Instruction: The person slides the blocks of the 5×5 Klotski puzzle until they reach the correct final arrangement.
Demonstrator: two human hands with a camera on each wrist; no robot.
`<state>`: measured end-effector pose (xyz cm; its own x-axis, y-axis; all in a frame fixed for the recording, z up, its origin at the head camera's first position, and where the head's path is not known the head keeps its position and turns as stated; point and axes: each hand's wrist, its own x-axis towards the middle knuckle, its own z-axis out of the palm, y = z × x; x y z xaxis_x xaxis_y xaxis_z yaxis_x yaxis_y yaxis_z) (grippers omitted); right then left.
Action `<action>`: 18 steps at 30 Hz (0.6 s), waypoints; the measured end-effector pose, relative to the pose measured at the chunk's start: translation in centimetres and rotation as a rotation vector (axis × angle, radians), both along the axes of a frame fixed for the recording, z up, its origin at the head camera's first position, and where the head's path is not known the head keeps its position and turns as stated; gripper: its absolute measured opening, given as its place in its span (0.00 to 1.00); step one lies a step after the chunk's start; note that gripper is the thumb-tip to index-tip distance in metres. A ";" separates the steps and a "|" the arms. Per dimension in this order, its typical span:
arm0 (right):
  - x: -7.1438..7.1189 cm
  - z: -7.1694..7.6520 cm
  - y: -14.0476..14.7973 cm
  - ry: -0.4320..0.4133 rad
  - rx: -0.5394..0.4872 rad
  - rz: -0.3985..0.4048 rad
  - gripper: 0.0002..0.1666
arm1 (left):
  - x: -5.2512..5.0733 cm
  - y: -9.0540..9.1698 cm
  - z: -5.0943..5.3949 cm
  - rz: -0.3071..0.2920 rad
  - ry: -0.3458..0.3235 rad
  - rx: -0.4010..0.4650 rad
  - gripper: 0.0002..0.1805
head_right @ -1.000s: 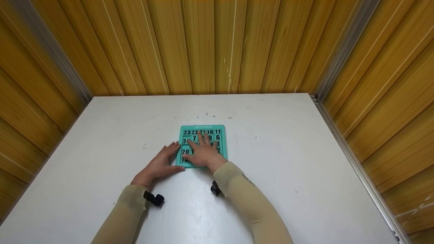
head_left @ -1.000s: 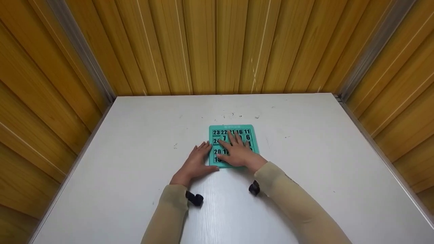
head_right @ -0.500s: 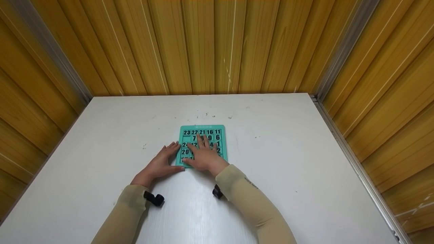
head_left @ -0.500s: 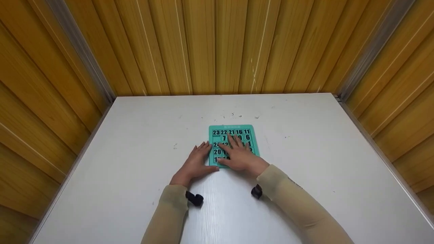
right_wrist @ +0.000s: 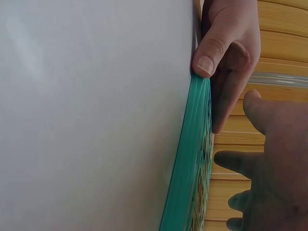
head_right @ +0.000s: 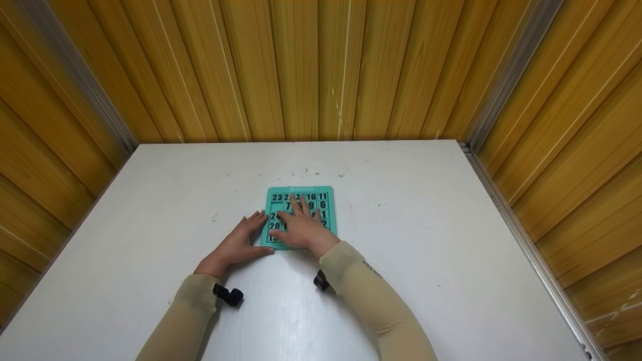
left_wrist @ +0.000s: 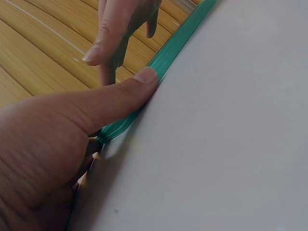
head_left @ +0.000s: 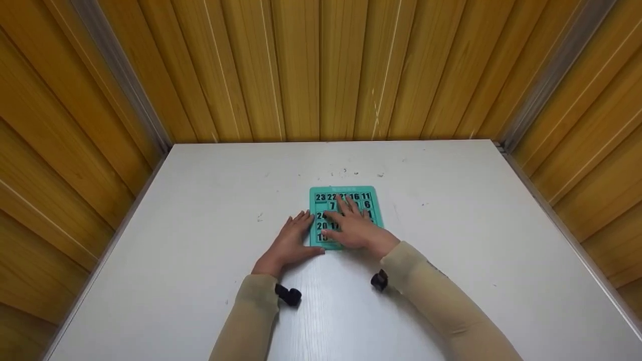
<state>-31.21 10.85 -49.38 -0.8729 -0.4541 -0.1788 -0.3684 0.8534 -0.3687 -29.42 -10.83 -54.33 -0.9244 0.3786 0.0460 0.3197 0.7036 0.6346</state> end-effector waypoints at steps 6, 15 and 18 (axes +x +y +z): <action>-1.5 -0.2 -0.4 0.004 -0.018 -0.038 0.44 | 0.0 0.1 0.1 0.002 -0.001 -0.014 0.53; -3.4 -1.2 -1.0 -0.008 -0.011 -0.085 0.45 | 0.0 0.1 0.0 0.001 -0.007 -0.017 0.53; -3.5 -1.4 -1.0 -0.014 -0.009 -0.088 0.45 | 0.0 0.1 0.1 0.004 -0.011 -0.019 0.53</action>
<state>-34.73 9.83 -50.74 -0.9069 -0.3772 -0.1878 -0.2866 0.8790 -0.3812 -29.43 -10.74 -54.28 -0.9262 0.3759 0.0282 0.3100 0.7170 0.6244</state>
